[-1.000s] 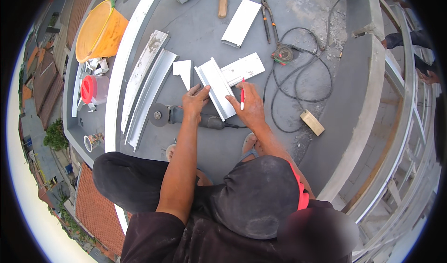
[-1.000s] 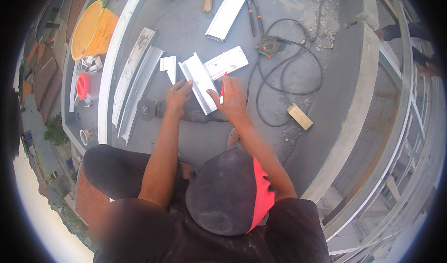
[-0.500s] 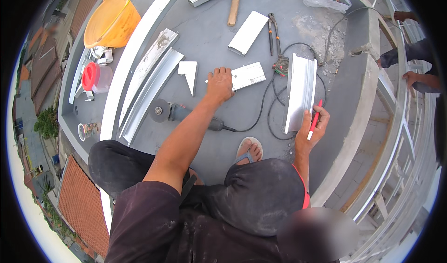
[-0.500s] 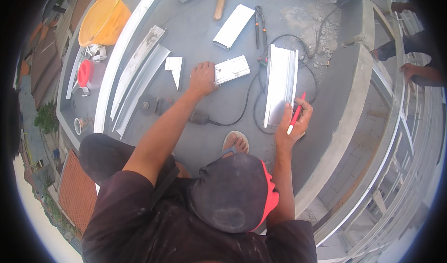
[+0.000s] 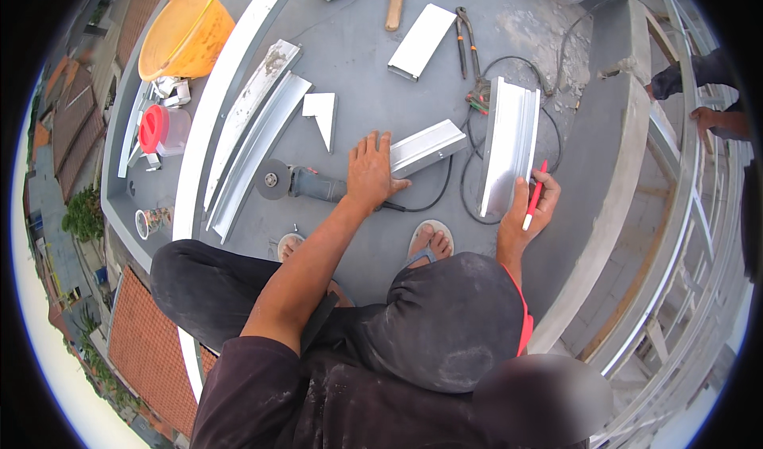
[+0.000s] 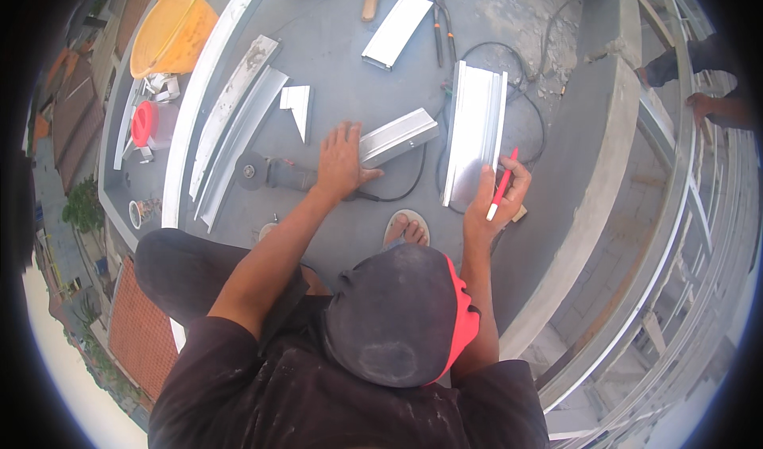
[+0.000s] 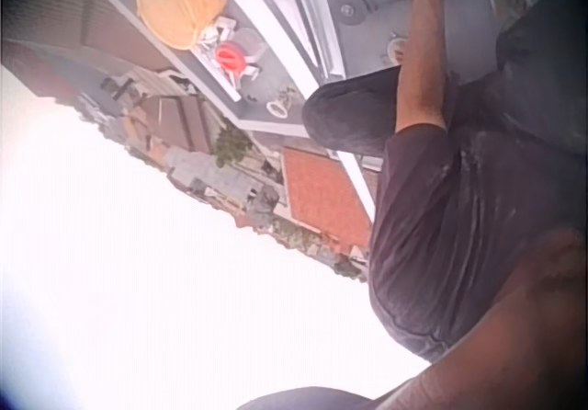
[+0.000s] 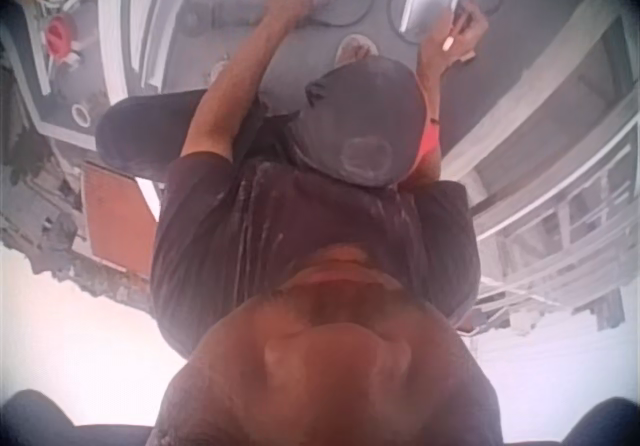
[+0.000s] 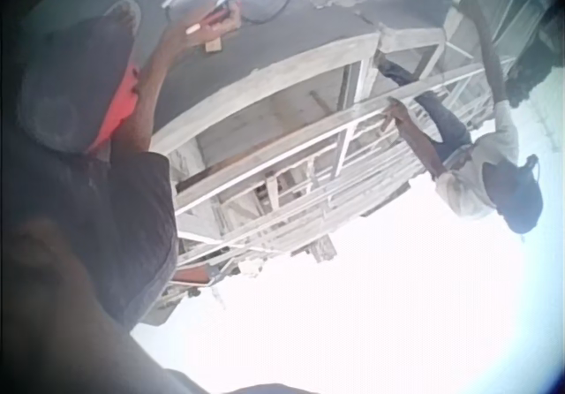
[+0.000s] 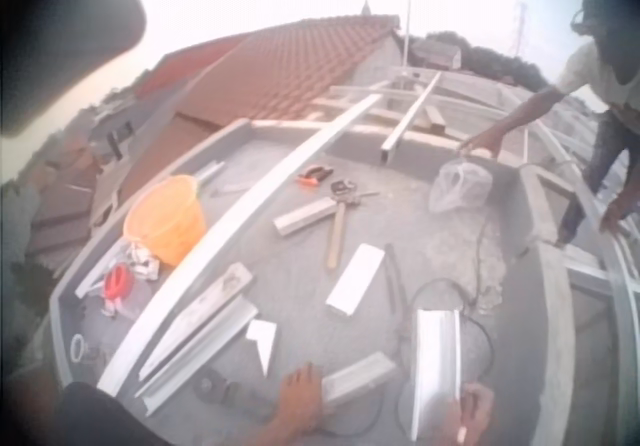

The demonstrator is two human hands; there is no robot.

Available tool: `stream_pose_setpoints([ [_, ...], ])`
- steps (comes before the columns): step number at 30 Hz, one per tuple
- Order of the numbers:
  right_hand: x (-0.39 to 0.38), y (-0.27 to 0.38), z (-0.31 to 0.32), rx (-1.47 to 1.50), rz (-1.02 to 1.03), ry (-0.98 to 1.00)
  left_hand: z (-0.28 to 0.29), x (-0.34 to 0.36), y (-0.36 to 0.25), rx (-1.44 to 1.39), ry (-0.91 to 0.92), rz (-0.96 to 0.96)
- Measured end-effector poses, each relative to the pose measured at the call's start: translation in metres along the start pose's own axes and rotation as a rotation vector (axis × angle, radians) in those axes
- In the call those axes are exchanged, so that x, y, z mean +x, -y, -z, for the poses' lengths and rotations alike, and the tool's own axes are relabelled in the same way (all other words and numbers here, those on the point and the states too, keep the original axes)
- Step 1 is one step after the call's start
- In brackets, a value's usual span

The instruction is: The person measures and marks metal profiles with a tape measure and marker, then uses an angle grinder to cut the pieces. The person also uses pliers to bend or adjust a metal piece.

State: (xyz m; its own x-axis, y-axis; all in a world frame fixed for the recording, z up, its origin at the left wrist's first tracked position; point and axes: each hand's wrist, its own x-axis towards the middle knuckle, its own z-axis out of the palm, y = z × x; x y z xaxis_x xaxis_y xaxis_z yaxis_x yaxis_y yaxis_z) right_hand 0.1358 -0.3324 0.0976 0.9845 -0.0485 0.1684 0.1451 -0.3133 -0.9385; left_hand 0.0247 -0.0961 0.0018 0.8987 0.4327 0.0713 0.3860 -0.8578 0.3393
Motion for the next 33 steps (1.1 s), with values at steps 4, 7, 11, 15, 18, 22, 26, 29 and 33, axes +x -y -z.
stream_pose_setpoints([
  [4,0.005,-0.005,0.002,-0.023,0.012,-0.007,-0.004,0.003,0.009,-0.106,0.258,0.053],
  [7,0.005,-0.003,0.001,-0.029,0.036,0.006,-0.004,0.008,0.01,-0.092,0.236,0.05],
  [11,0.003,-0.016,-0.019,0.029,0.124,0.042,-0.005,0.029,0.017,-0.021,0.03,0.028],
  [15,-0.005,-0.026,-0.059,0.084,0.145,0.162,-0.002,0.055,0.028,-0.053,0.131,0.099],
  [18,-0.013,-0.029,-0.078,0.041,0.145,0.299,0.001,0.048,0.039,-0.17,0.026,0.053],
  [22,-0.038,-0.042,-0.121,0.027,0.173,0.453,-0.008,0.024,0.078,-0.617,-0.178,0.51],
  [26,-0.045,-0.06,-0.151,-0.016,0.256,0.505,0.005,0.028,0.051,-1.136,-0.211,1.023],
  [29,-0.048,-0.056,-0.157,-0.015,0.199,0.59,0.025,0.031,0.033,-1.283,-0.173,1.143],
  [33,-0.069,-0.053,-0.169,-0.007,0.198,0.634,0.013,0.023,0.042,-1.173,-0.118,1.094],
])
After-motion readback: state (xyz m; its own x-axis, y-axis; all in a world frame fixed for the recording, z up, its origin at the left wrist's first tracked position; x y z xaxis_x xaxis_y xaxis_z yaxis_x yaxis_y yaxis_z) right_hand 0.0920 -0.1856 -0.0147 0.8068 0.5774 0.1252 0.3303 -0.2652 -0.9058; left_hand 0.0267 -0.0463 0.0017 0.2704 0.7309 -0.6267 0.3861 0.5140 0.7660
